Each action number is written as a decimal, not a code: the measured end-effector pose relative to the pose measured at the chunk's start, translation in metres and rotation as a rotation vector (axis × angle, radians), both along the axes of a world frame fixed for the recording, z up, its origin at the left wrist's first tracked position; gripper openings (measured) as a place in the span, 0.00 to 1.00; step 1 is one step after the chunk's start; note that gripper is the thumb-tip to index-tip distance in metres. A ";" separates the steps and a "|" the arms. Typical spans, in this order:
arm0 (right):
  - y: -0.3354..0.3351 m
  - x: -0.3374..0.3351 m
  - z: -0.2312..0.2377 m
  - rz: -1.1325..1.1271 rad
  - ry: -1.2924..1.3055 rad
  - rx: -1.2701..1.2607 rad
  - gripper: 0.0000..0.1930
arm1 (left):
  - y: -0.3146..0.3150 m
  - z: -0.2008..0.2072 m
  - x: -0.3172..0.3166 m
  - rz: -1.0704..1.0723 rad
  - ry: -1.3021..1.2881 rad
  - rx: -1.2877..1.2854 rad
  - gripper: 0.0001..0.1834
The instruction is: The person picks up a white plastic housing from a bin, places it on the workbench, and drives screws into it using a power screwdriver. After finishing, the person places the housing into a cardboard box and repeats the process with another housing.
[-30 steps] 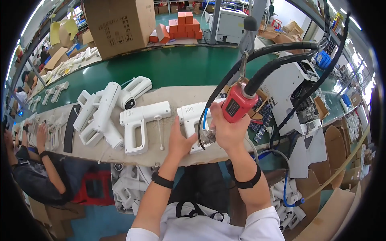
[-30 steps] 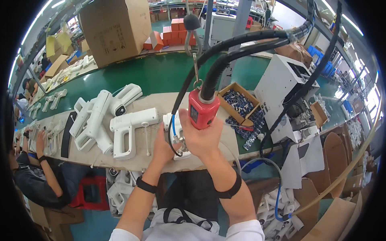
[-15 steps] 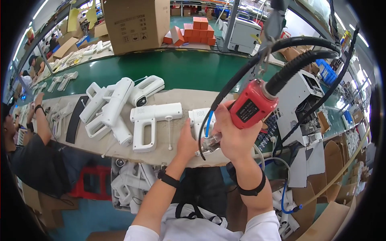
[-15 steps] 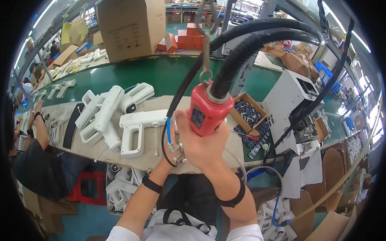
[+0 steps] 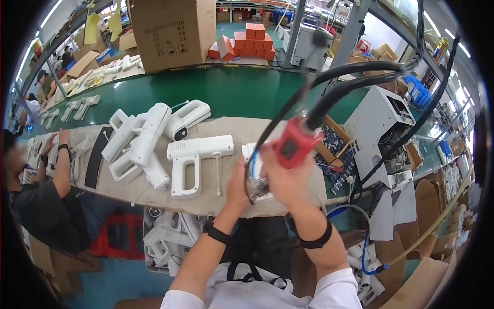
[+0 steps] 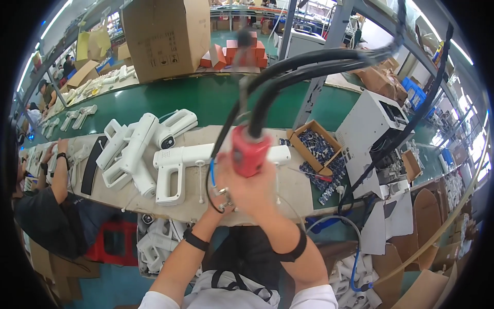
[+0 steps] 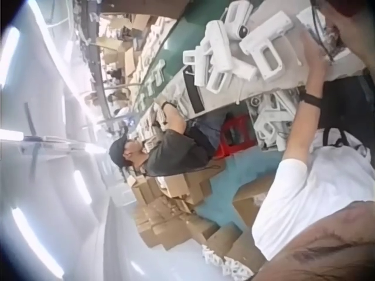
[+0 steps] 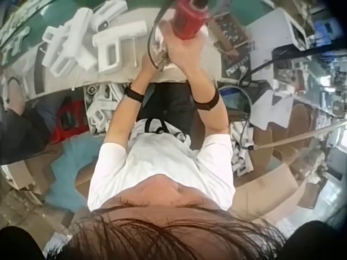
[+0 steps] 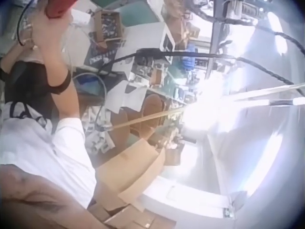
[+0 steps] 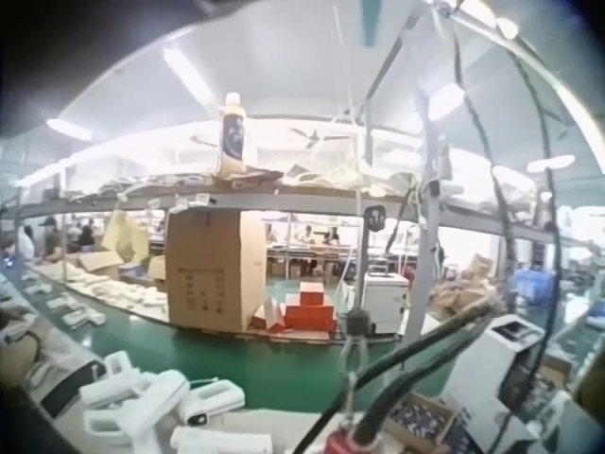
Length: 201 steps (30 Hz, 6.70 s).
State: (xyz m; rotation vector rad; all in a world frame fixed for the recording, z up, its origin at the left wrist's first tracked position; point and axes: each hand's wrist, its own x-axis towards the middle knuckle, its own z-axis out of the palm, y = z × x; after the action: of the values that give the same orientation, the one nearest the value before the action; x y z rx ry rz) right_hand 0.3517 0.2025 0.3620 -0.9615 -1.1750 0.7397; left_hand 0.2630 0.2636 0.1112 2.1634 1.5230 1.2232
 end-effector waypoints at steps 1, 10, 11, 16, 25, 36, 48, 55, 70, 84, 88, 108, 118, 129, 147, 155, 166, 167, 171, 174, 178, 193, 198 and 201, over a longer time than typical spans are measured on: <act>0.000 0.012 0.013 -0.027 0.045 0.021 0.06 | -0.008 0.018 0.005 -0.014 -0.004 0.001 0.49; -0.007 0.076 0.038 -0.304 -0.208 0.165 0.20 | -0.129 0.127 -0.062 -0.013 -0.622 -0.554 0.52; -0.020 0.081 0.021 -0.525 -0.387 0.318 0.21 | -0.147 0.139 -0.075 -0.045 -0.723 -0.525 0.52; -0.115 0.079 -0.046 0.028 -0.560 -0.333 0.25 | -0.197 0.155 -0.152 -0.201 -0.931 -0.535 0.56; -0.216 0.150 -0.102 0.251 0.399 -0.724 0.24 | -0.132 0.133 -0.158 -0.058 -0.068 -0.214 0.46; -0.522 0.243 -0.190 -0.910 1.085 -0.641 0.24 | -0.068 0.087 -0.129 0.286 0.598 -0.155 0.38; -0.495 0.279 -0.179 -0.495 0.491 -1.340 0.23 | -0.131 0.103 -0.082 -0.005 0.561 0.040 0.31; -0.252 0.171 -0.024 0.491 -0.199 -0.674 0.21 | -0.132 0.114 -0.073 -0.136 0.513 -0.046 0.29; 0.105 0.023 0.010 -0.238 -0.182 0.074 0.22 | -0.108 0.168 -0.100 -0.119 0.240 -0.098 0.36; 0.009 0.048 0.053 -0.118 0.151 0.227 0.08 | -0.003 0.106 -0.007 -0.418 0.130 -0.166 0.12; 0.015 0.026 0.058 -0.157 0.106 0.329 0.16 | -0.004 0.106 -0.040 -0.298 0.124 0.037 0.12; -0.018 0.046 0.076 -0.164 0.178 0.388 0.05 | -0.021 0.126 -0.039 -0.546 0.027 -0.209 0.20; 0.029 0.047 0.026 -0.209 0.044 0.224 0.05 | 0.015 0.196 -0.002 -0.386 0.788 -0.399 0.43; 0.070 0.033 0.000 -0.182 0.004 0.166 0.06 | 0.025 0.168 -0.008 -0.349 0.549 -0.524 0.35; 0.035 0.031 0.032 -0.162 0.000 0.216 0.05 | 0.030 0.146 -0.012 -0.402 0.656 -0.430 0.38; 0.044 0.025 -0.020 -0.147 -0.058 0.076 0.08 | 0.038 0.130 -0.012 -0.503 0.733 -0.331 0.37; 0.032 0.021 0.029 -0.122 -0.017 0.158 0.05 | 0.022 0.176 -0.086 -0.387 0.766 -0.505 0.46; 0.029 0.016 0.046 -0.100 0.026 0.194 0.05 | 0.019 0.174 -0.087 -0.378 0.767 -0.514 0.46; 0.053 0.001 0.042 -0.089 -0.011 0.236 0.05 | 0.014 0.168 -0.066 -0.350 0.632 -0.569 0.45; 0.071 -0.007 0.025 -0.085 0.002 0.211 0.06 | 0.014 0.174 -0.052 -0.287 0.612 -0.597 0.44; 0.086 -0.017 0.013 -0.063 0.036 0.165 0.07 | 0.016 0.174 -0.052 -0.311 0.652 -0.608 0.41; 0.093 -0.025 -0.013 -0.108 -0.052 0.145 0.10 | 0.023 0.151 -0.049 -0.259 0.652 -0.715 0.58; 0.057 -0.007 0.036 -0.062 0.031 0.202 0.08 | 0.027 0.146 -0.049 -0.275 0.453 -0.460 0.46; 0.054 -0.009 0.027 -0.072 -0.042 0.195 0.07 | 0.038 0.124 -0.052 -0.312 0.443 -0.308 0.47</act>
State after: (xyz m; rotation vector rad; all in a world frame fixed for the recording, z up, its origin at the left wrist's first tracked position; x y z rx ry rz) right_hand 0.3430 0.2562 0.3893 -0.8545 -1.2183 0.5386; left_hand 0.2111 0.3020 0.2352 2.4298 1.3320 0.3991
